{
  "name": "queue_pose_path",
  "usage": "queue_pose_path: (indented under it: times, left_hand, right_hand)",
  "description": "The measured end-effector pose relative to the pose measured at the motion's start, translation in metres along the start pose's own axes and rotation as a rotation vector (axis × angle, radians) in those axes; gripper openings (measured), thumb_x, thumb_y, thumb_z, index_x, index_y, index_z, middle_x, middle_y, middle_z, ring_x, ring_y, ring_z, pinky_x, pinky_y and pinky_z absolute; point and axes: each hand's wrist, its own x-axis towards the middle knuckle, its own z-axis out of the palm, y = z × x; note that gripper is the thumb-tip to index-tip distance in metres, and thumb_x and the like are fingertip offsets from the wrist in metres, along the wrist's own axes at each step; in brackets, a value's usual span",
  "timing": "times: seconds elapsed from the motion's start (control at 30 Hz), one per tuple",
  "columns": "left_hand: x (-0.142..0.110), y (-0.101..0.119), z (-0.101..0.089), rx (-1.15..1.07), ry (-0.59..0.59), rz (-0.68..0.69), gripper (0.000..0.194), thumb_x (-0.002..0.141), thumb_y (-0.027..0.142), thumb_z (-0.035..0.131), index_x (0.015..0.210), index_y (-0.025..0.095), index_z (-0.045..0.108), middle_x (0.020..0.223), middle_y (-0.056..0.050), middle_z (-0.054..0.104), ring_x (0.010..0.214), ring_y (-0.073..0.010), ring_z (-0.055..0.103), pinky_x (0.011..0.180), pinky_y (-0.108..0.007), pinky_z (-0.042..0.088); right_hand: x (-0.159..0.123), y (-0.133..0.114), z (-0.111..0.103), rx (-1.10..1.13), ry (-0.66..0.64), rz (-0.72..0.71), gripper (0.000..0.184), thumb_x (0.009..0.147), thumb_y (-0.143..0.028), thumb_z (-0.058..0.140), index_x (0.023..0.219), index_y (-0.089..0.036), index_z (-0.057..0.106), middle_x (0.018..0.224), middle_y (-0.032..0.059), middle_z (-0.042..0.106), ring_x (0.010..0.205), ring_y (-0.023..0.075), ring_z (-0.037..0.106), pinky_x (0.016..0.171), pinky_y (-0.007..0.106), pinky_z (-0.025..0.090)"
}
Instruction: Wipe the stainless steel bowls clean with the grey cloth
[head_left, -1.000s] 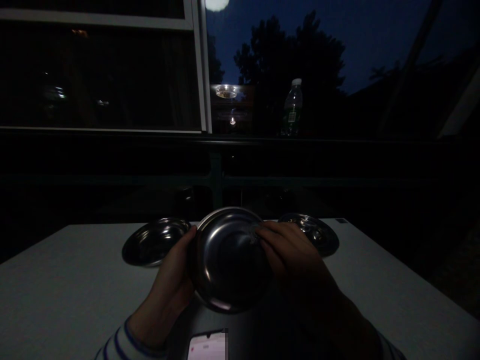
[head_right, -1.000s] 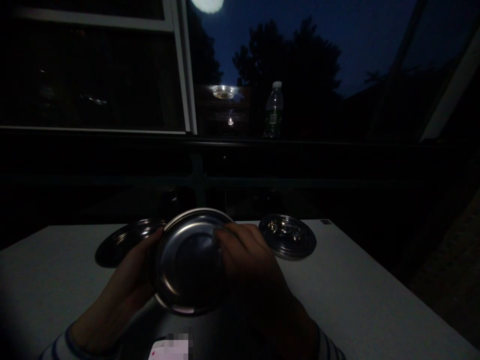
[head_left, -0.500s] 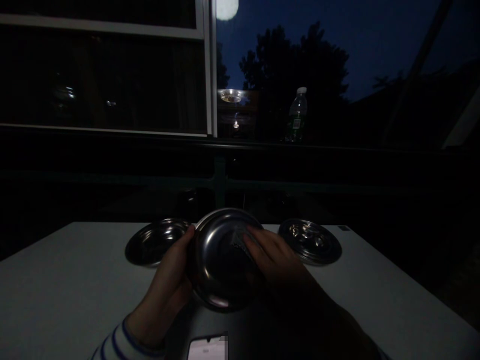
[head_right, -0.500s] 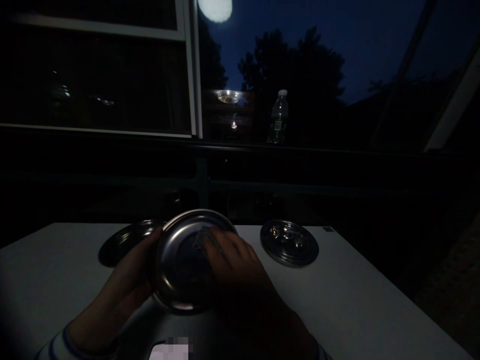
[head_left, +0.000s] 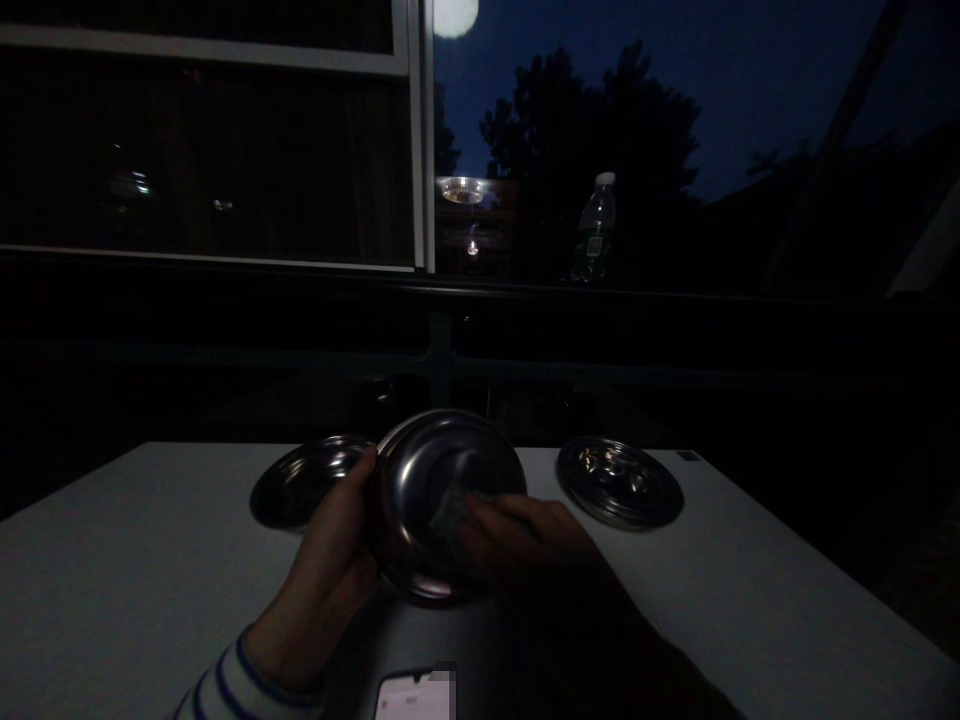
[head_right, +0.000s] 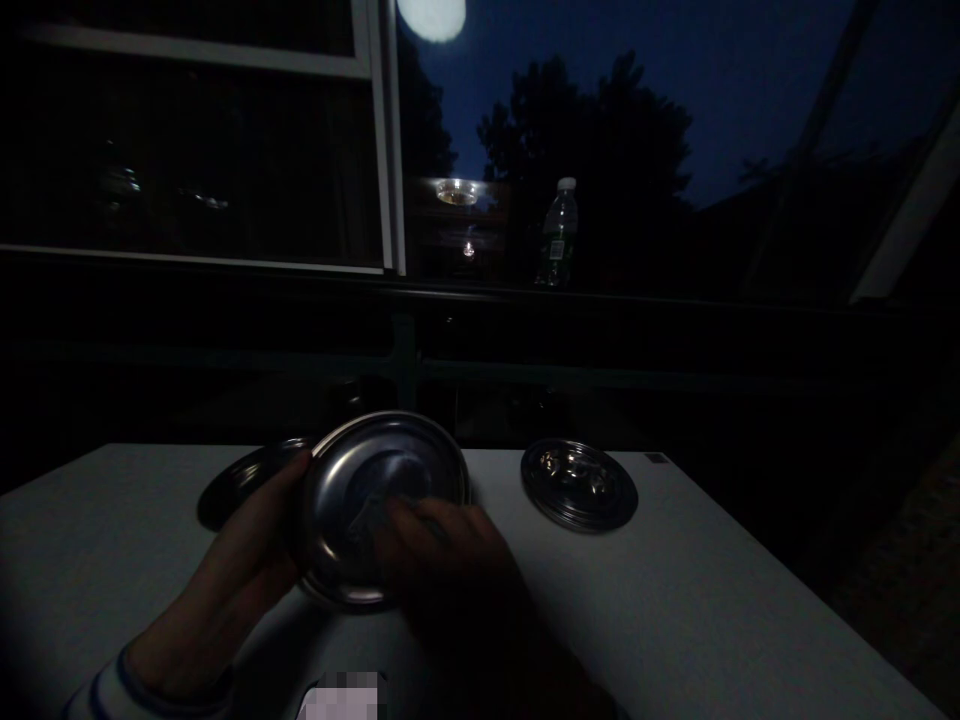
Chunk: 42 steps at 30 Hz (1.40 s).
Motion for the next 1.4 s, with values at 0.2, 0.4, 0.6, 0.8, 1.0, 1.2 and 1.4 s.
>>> queue_pose_path:
  times: [0.2, 0.4, 0.6, 0.8, 1.0, 1.2, 1.4]
  left_hand:
    - [0.001, 0.001, 0.0, -0.041, 0.017, 0.05, 0.023, 0.085, 0.024, 0.046, 0.071, 0.014, 0.061, 0.046, -0.001, 0.062, 0.038, -0.0135, 0.058, 0.039, -0.023, 0.049]
    - [0.004, 0.003, -0.002, -0.05, 0.024, 0.066, 0.024, 0.085, 0.023, 0.045, 0.071, 0.014, 0.061, 0.048, -0.002, 0.063, 0.04, -0.014, 0.059, 0.042, -0.025, 0.051]
    - [0.001, 0.006, -0.001, -0.075, 0.003, 0.079, 0.024, 0.086, 0.021, 0.043, 0.07, 0.015, 0.06, 0.047, 0.0, 0.062, 0.038, -0.0124, 0.057, 0.041, -0.022, 0.049]
    - [0.005, 0.004, -0.004, -0.06, -0.018, 0.07, 0.022, 0.086, 0.022, 0.044, 0.074, 0.015, 0.061, 0.052, -0.001, 0.064, 0.042, -0.0137, 0.059, 0.04, -0.022, 0.047]
    - [0.002, 0.001, 0.0, -0.052, 0.018, 0.054, 0.021, 0.085, 0.022, 0.045, 0.074, 0.014, 0.061, 0.052, -0.002, 0.064, 0.045, -0.0149, 0.061, 0.046, -0.026, 0.051]
    - [0.002, -0.002, 0.0, -0.018, -0.025, -0.006, 0.022, 0.084, 0.023, 0.047, 0.071, 0.014, 0.061, 0.049, -0.002, 0.063, 0.042, -0.0149, 0.06, 0.042, -0.025, 0.049]
    - [0.006, -0.011, -0.001, 0.056, -0.051, -0.042, 0.02, 0.083, 0.024, 0.049, 0.069, 0.014, 0.06, 0.049, -0.003, 0.063, 0.037, -0.0143, 0.057, 0.037, -0.024, 0.047]
  right_hand:
    - [0.001, 0.005, 0.003, -0.068, 0.019, 0.098, 0.027, 0.089, -0.014, 0.039, 0.108, -0.013, 0.058, 0.113, 0.0069, 0.061, 0.094, 0.021, 0.052, 0.067, 0.032, 0.042]
    - [0.005, -0.006, 0.001, 0.055, 0.09, 0.019, 0.025, 0.09, -0.014, 0.036, 0.103, -0.013, 0.058, 0.105, 0.0056, 0.064, 0.09, 0.0168, 0.054, 0.067, 0.029, 0.041]
    - [0.005, -0.009, 0.001, 0.016, 0.097, 0.106, 0.027, 0.089, -0.015, 0.035, 0.102, -0.011, 0.058, 0.104, 0.0071, 0.065, 0.088, 0.0199, 0.054, 0.066, 0.031, 0.041]
    - [0.004, -0.011, 0.005, 0.057, 0.072, 0.104, 0.027, 0.09, -0.015, 0.035, 0.105, -0.014, 0.058, 0.103, 0.0039, 0.065, 0.089, 0.0171, 0.054, 0.067, 0.031, 0.042]
    - [0.003, -0.016, 0.008, 0.009, 0.13, 0.108, 0.028, 0.089, -0.012, 0.035, 0.107, -0.011, 0.058, 0.104, 0.0056, 0.065, 0.091, 0.0184, 0.053, 0.069, 0.032, 0.042]
    - [0.004, -0.007, 0.004, 0.003, 0.074, 0.161, 0.026, 0.09, -0.016, 0.037, 0.104, -0.014, 0.059, 0.106, 0.0033, 0.064, 0.089, 0.0188, 0.053, 0.064, 0.032, 0.04]
    - [0.004, -0.011, 0.011, 0.021, 0.109, 0.145, 0.028, 0.091, -0.018, 0.036, 0.106, -0.012, 0.059, 0.113, 0.0038, 0.062, 0.093, 0.0207, 0.051, 0.066, 0.033, 0.04]
